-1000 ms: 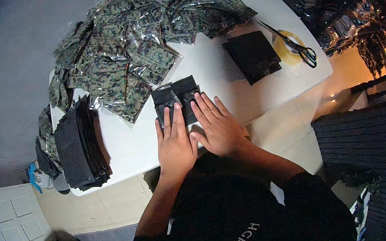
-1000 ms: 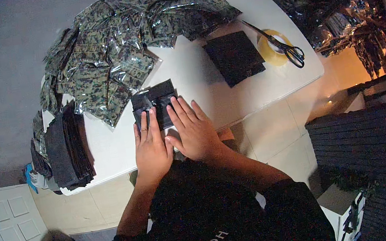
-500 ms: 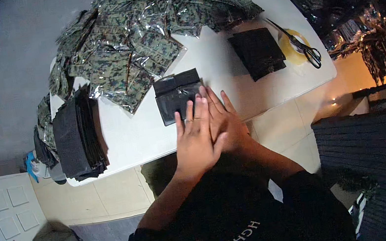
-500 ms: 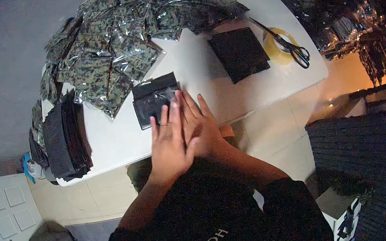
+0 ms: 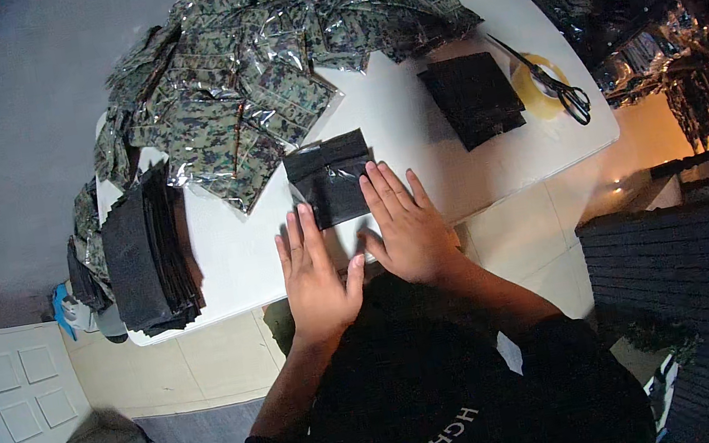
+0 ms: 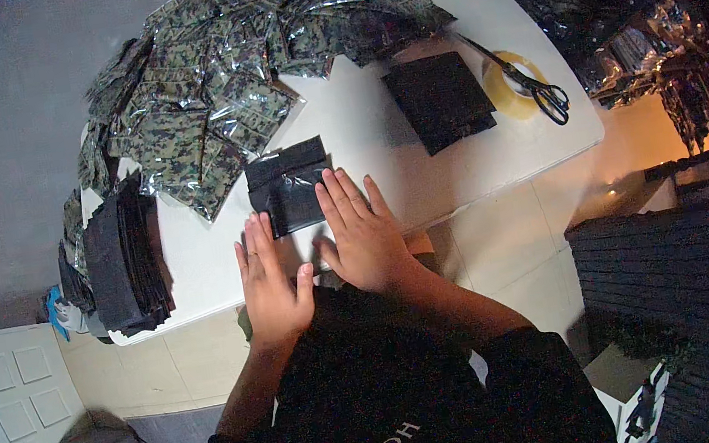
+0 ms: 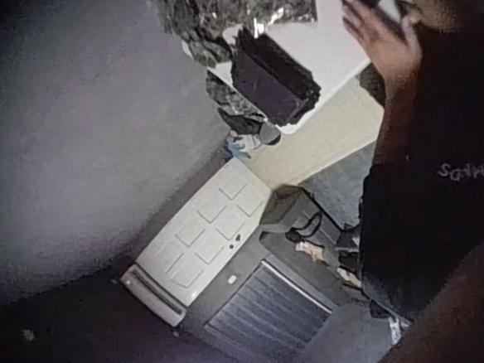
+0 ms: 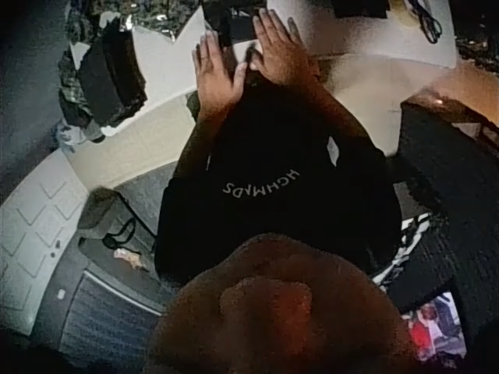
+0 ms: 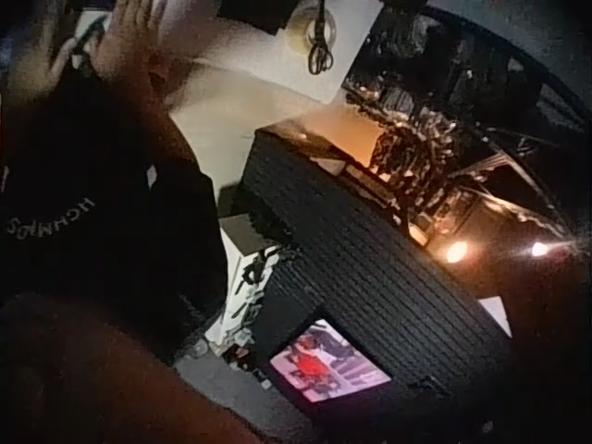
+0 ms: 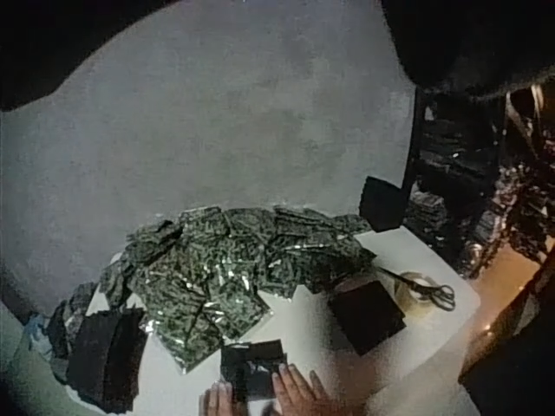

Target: Packaging small camouflage bags into black pouches and sealing them.

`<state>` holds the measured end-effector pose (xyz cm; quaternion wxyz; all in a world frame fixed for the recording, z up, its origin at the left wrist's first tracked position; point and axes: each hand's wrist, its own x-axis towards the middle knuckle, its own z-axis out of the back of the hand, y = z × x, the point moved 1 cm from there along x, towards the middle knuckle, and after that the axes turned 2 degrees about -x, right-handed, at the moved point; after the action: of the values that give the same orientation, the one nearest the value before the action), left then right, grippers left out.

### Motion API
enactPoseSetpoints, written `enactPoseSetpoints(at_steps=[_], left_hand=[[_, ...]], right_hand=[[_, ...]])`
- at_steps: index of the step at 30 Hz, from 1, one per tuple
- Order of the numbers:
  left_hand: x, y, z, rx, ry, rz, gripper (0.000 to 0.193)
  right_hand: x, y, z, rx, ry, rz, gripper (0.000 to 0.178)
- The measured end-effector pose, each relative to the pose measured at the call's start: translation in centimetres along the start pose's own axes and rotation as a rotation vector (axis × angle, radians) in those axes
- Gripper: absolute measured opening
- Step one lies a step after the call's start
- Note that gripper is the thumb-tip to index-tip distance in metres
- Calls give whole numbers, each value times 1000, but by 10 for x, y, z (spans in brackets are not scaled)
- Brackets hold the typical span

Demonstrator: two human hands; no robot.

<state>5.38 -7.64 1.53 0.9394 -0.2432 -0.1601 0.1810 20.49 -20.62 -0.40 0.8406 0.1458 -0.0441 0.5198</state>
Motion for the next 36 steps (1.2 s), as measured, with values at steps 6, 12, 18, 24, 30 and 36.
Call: enactPoseSetpoints(at_steps=[6,12,18,24,30,36], left_hand=[[50,-1,-10,-54,2,-154,96],[56,9,-21,8,23,-117,97],[57,9,-21,29,31,-122,97],[57,13,-20,26,45,-122,96],[58,17,-13,52,93,-141,94],[50,30,-2,-36,19,-63,92]], right_hand=[[4,3,4,-5,71,-1,83],[5,3,4,74,27,-20,81],[27,-2,0,3,14,113,83],[30,-2,-6,106,9,21,90],[29,0,-7,110,-5,-17,93],[29,1,-5,120,-5,-24,92]])
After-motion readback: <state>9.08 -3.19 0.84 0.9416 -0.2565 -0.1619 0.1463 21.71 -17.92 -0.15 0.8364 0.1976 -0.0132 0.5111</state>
